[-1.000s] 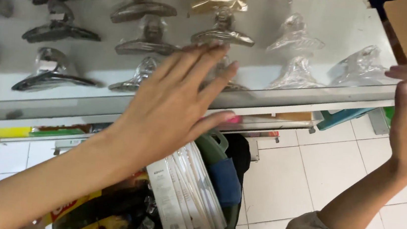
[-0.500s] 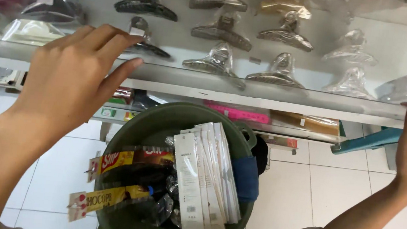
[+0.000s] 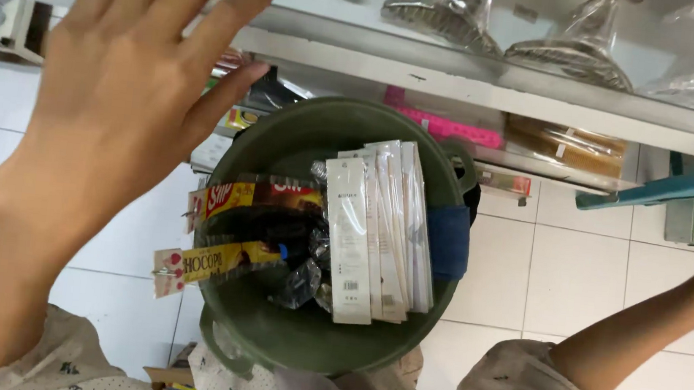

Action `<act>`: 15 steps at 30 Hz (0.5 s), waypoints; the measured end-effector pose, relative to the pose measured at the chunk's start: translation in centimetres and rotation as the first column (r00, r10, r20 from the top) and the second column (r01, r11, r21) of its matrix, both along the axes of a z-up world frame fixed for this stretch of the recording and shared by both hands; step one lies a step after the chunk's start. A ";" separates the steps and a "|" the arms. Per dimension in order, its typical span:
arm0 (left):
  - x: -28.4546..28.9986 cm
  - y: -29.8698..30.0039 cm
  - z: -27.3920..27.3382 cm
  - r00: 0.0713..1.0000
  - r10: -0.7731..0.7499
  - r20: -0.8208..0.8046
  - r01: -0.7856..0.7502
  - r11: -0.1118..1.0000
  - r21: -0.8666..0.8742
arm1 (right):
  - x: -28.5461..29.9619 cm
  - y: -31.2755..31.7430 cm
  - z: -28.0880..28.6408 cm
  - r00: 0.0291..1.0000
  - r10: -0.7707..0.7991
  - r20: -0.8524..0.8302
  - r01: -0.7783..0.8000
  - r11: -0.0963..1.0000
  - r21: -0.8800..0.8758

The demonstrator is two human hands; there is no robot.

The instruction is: Cleaning a plastic shelf divider and organizing hair clips and other merchandise on retail shelves.

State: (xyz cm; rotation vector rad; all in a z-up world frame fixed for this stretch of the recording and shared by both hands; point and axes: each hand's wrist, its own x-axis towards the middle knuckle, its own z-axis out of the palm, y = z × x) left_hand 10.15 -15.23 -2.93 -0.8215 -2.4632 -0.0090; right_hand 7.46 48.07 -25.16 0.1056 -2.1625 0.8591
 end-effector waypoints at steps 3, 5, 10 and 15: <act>4.4 1.6 1.1 0.994 0.101 0.046 -0.102 0.995 0.010 | 2.2 -7.5 0.9 0.992 0.002 -0.126 -0.021 0.989 -0.146; 7.7 3.0 0.0 0.928 -0.171 0.331 0.010 0.900 0.437 | 5.1 -17.2 5.5 0.966 0.217 0.141 -0.241 0.951 0.192; 10.5 7.3 -10.7 0.314 -0.782 0.538 -0.563 0.304 0.769 | 6.5 -27.5 3.1 0.591 0.293 0.752 -0.459 0.888 0.015; 11.6 9.1 -23.6 0.120 -0.824 0.553 -0.987 -0.042 0.152 | 7.7 -29.5 -2.2 0.519 0.308 0.797 -0.285 0.942 -0.178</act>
